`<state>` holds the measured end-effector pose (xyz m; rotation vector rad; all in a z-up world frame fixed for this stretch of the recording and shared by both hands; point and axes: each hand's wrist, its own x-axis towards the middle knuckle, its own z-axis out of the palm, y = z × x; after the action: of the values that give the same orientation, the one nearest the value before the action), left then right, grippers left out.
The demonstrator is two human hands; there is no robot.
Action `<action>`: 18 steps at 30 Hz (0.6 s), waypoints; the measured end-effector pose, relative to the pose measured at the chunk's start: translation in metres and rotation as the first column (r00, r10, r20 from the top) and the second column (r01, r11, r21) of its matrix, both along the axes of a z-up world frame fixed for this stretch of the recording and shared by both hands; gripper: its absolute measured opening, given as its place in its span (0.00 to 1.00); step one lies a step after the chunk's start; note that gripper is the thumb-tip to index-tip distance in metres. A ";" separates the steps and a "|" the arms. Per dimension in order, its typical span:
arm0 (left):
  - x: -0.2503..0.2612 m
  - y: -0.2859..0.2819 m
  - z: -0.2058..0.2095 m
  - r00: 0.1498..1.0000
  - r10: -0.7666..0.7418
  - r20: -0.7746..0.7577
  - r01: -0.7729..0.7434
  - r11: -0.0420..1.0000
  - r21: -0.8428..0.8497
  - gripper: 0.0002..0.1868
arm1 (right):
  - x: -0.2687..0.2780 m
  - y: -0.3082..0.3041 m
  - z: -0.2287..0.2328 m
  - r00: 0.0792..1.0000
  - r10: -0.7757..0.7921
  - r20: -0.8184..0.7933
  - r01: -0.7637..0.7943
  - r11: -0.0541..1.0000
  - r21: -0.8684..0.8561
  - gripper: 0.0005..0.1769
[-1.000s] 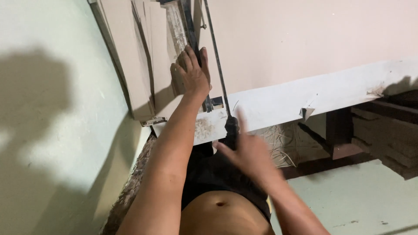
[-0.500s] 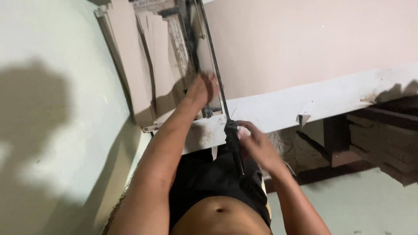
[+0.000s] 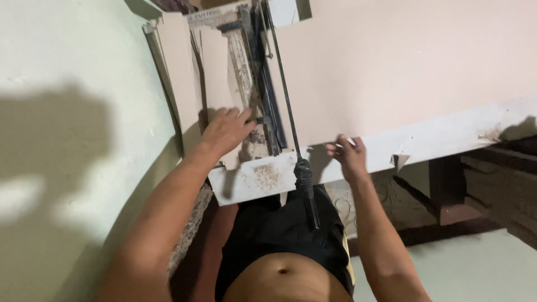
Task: The person uses a manual paper cutter to slice a large sheet of paper into smaller strips. They align the paper against the guide, pull down the lever to cut, and then stack the resulting strips on the machine's base.
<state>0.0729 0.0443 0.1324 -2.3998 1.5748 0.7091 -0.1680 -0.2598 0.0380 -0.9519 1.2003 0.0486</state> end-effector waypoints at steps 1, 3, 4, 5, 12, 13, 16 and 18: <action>-0.002 -0.013 -0.002 1.000 0.001 -0.009 -0.001 1.000 -0.002 0.12 | 0.006 0.009 -0.001 1.000 0.001 -0.009 -0.001 1.000 -0.002 0.14; -0.002 -0.040 -0.004 0.917 0.350 -0.193 -0.363 0.931 -0.031 0.26 | 0.021 0.026 -0.003 0.991 0.127 0.033 -0.121 0.984 -0.128 0.23; -0.002 -0.055 -0.001 0.916 0.349 -0.198 -0.361 0.932 -0.031 0.26 | 0.030 0.029 0.003 0.992 0.125 0.028 -0.121 0.984 -0.130 0.23; -0.003 -0.071 0.002 0.856 0.473 -0.210 -0.480 0.877 0.019 0.37 | 0.038 0.032 0.009 0.988 0.151 0.014 -0.147 0.976 -0.161 0.21; -0.015 -0.112 -0.031 0.695 0.703 -0.151 -0.672 0.710 0.211 0.61 | 0.049 0.015 0.023 0.811 0.511 -0.286 -0.565 0.812 -0.149 0.22; -0.017 -0.112 -0.037 0.697 0.700 -0.156 -0.668 0.713 0.214 0.61 | 0.054 0.021 0.052 0.811 0.507 -0.291 -0.561 0.814 -0.147 0.22; -0.013 -0.114 -0.045 0.707 0.695 -0.127 -0.664 0.715 0.216 0.64 | 0.094 0.045 0.167 0.517 0.750 -0.414 -0.856 0.464 -0.229 0.30; -0.014 -0.111 -0.039 0.683 0.709 -0.176 -0.683 0.705 0.188 0.63 | 0.110 0.082 0.286 0.349 0.831 -0.432 -0.937 0.321 -0.139 0.45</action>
<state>0.0586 -0.0666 0.0932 -2.9011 0.5641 1.2066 -0.0579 -0.1780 0.3236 -1.9543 0.7641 0.9490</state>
